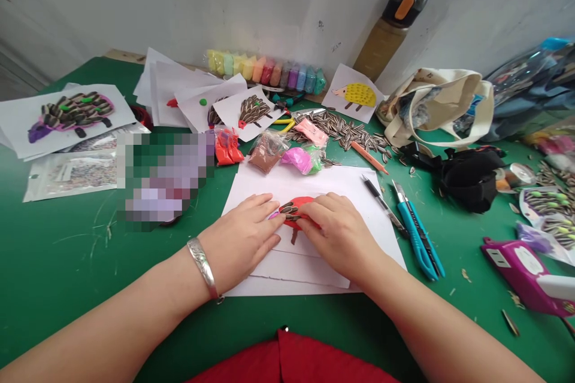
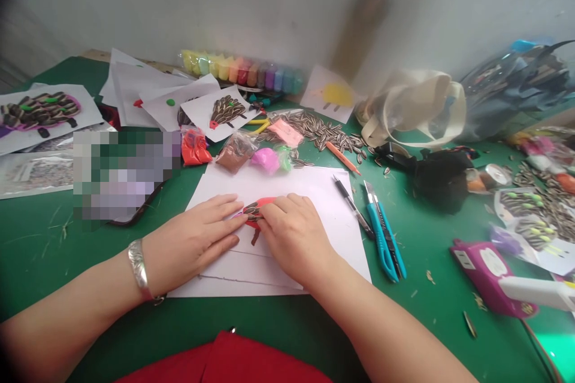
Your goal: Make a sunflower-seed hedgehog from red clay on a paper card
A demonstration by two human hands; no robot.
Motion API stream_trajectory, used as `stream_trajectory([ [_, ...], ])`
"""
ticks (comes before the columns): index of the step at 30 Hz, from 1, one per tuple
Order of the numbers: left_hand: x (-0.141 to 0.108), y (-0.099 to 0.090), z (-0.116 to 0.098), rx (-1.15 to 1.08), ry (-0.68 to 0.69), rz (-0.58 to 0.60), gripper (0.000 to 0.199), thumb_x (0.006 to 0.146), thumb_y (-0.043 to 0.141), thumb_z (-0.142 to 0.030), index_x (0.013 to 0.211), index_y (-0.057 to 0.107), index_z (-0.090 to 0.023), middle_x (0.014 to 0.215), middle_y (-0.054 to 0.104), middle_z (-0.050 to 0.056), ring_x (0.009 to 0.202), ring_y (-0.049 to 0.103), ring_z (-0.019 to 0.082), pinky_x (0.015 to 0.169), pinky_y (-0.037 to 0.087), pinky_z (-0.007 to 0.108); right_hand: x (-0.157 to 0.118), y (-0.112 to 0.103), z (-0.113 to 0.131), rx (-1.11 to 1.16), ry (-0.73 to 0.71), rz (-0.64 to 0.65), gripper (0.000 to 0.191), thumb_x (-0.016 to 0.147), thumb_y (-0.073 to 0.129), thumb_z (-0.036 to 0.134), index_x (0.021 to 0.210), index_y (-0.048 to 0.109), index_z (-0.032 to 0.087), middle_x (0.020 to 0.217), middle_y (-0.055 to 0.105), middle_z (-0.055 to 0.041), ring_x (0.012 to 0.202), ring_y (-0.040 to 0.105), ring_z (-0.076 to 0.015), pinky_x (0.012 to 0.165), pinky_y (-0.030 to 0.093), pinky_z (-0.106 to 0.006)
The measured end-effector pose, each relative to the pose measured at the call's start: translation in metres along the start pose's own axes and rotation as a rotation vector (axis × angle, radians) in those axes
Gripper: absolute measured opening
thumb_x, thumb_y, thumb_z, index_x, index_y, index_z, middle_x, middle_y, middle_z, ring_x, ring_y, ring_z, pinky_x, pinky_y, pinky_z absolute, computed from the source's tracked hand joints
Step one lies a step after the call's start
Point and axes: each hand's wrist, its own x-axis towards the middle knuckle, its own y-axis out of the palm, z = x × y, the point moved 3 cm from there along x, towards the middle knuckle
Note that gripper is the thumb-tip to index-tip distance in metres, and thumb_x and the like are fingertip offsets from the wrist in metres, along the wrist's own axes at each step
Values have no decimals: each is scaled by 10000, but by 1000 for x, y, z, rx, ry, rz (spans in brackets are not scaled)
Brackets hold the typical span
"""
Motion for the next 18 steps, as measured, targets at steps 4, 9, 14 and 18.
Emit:
stream_trajectory([
  [4, 0, -2, 0, -18, -7, 2, 317, 943, 479, -219, 1192, 640, -108, 1250, 629, 155, 1229, 530, 317, 1052, 454, 477, 0, -2, -2, -9, 5, 0, 220, 952, 498, 246, 819, 666, 201, 753, 628, -31, 759, 526, -180, 741, 348, -326],
  [9, 1, -2, -1, 0, -1, -13, 323, 949, 459, -220, 1206, 626, -115, 1242, 633, 141, 1226, 530, 304, 1062, 450, 469, 2, 3, -1, -12, -10, 21, 231, 949, 485, 211, 816, 672, 195, 737, 628, -33, 751, 525, -180, 735, 351, -321],
  [14, -1, 0, 0, -15, -5, -4, 320, 942, 477, -211, 1209, 626, -117, 1252, 625, 152, 1239, 523, 313, 1057, 451, 491, 5, -5, -9, 34, 22, -5, 220, 927, 501, 191, 807, 686, 193, 730, 637, -33, 737, 548, -173, 709, 376, -305],
  [18, -1, 0, 1, -7, -1, 11, 326, 940, 486, -222, 1201, 638, -101, 1256, 628, 158, 1241, 523, 330, 1053, 454, 504, 14, -27, -38, 21, 181, -146, 194, 881, 515, 171, 879, 707, 199, 826, 681, -42, 782, 590, -182, 707, 417, -303],
])
